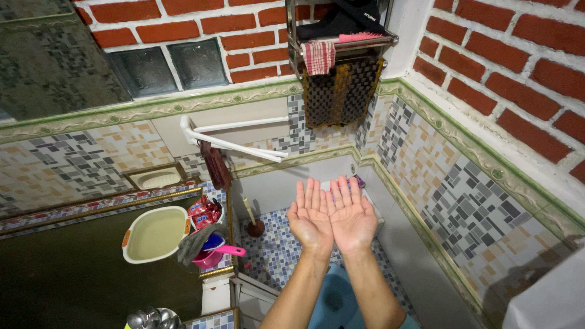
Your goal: The person arranges toiletry bottles, a toothbrush, and small containers on a wall-mounted metal bathroom shelf, then hangs a decorative leaf-shaped mat over the shelf rail and places a pair of black slippers on top of it. They then reposition a lotion bottle and a pink brush on the shelf.
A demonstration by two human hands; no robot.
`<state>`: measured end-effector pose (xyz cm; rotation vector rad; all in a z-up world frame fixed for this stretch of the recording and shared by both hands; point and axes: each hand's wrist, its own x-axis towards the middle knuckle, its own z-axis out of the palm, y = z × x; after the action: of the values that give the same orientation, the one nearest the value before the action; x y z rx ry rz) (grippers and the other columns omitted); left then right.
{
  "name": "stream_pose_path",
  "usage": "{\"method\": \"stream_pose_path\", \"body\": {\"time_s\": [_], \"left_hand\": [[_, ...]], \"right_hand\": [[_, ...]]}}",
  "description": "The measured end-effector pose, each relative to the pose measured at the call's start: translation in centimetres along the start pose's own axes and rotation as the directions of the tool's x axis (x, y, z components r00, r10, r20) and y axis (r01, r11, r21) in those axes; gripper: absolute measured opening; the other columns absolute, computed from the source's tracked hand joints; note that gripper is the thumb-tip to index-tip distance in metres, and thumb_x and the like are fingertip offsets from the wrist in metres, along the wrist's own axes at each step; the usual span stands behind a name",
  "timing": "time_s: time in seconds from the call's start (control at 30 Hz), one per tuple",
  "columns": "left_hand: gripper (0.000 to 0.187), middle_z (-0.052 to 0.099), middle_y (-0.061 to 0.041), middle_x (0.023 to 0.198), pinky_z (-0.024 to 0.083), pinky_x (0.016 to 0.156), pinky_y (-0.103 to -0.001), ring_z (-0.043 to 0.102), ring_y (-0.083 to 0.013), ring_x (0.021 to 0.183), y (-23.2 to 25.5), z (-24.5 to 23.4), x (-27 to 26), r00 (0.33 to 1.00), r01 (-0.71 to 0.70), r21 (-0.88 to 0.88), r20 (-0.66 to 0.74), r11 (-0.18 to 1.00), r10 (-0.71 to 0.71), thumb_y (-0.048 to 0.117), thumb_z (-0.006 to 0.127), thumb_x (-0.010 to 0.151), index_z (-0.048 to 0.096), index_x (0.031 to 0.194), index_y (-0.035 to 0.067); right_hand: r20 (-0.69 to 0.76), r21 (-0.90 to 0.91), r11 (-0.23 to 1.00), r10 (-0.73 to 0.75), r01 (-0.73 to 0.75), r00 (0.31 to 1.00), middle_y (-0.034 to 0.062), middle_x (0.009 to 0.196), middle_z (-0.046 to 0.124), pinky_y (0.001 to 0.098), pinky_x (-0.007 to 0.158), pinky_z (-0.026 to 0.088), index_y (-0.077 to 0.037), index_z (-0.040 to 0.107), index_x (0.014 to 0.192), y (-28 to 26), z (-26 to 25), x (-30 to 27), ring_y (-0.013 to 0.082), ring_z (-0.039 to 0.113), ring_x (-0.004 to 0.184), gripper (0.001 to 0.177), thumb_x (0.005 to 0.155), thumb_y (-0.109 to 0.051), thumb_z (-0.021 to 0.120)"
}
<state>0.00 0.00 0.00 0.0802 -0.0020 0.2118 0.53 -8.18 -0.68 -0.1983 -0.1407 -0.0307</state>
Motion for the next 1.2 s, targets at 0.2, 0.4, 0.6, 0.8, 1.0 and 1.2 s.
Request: {"method": "stream_pose_path", "body": {"time_s": [0.2,0.4,0.6,0.8,1.0,1.2], "left_hand": [[0.064,0.042,-0.019,0.160,0.030,0.122,-0.044,0.038,-0.0291,0.149,0.05,0.25,-0.17,1.000,0.014,-0.023,-0.018,1.000,-0.014,0.034,0.026,0.101,0.034,0.157,0.006],[0.064,0.042,-0.019,0.160,0.031,0.122,-0.044,0.039,-0.0285,0.149,-0.06,0.36,-0.29,1.000,0.013,-0.001,-0.015,1.000,-0.013,0.034,0.026,0.100,0.034,0.157,0.006],[0.064,0.043,-0.018,0.160,0.031,0.122,-0.043,0.039,-0.0283,0.149,-0.12,0.37,-0.47,1.000,0.016,0.003,-0.026,1.000,-0.016,0.034,0.027,0.100,0.034,0.157,0.006],[0.064,0.042,-0.019,0.160,0.031,0.122,-0.044,0.040,-0.0287,0.148,-0.25,0.25,-0.55,1.000,0.010,-0.003,-0.009,1.000,-0.010,0.034,0.026,0.100,0.033,0.158,0.006],[0.064,0.043,-0.019,0.160,0.032,0.122,-0.044,0.040,-0.0289,0.148,-0.41,0.19,-0.68,1.000,0.014,0.004,-0.018,1.000,-0.014,0.033,0.026,0.100,0.033,0.157,0.006],[0.064,0.042,-0.019,0.160,0.031,0.122,-0.044,0.039,-0.0287,0.148,-0.55,0.33,-0.61,0.999,0.012,-0.004,-0.038,1.000,-0.012,0.033,0.026,0.100,0.033,0.157,0.006]], "right_hand": [[-0.024,-0.007,1.000,-0.004,0.004,1.000,0.0148,0.167,0.030,0.0498,0.124,0.025,-0.009,0.028,0.160,-0.08,0.53,-0.32,0.0310,0.028,0.154,0.062,0.102,-0.031,0.030],[-0.039,-0.006,1.000,-0.004,0.004,0.999,0.0148,0.167,0.031,0.0494,0.124,0.026,-0.008,0.030,0.159,-0.15,0.65,-0.39,0.0312,0.029,0.154,0.062,0.102,-0.032,0.030],[-0.043,-0.007,1.000,0.000,0.000,0.999,0.0145,0.167,0.032,0.0488,0.124,0.026,-0.009,0.030,0.159,-0.28,0.53,-0.45,0.0304,0.030,0.153,0.062,0.102,-0.031,0.029],[-0.031,-0.001,1.000,0.002,-0.002,1.000,0.0157,0.167,0.032,0.0485,0.124,0.026,-0.008,0.031,0.159,-0.36,0.26,-0.44,0.0306,0.030,0.153,0.062,0.102,-0.032,0.029],[-0.045,-0.001,1.000,0.001,-0.001,0.999,0.0155,0.166,0.032,0.0487,0.124,0.026,-0.008,0.031,0.159,-0.46,0.10,-0.43,0.0305,0.030,0.153,0.062,0.102,-0.031,0.030],[-0.045,-0.003,1.000,0.002,-0.002,0.999,0.0162,0.166,0.033,0.0493,0.124,0.026,-0.007,0.031,0.159,-0.63,0.15,-0.36,0.0311,0.030,0.153,0.061,0.102,-0.031,0.030]]}}
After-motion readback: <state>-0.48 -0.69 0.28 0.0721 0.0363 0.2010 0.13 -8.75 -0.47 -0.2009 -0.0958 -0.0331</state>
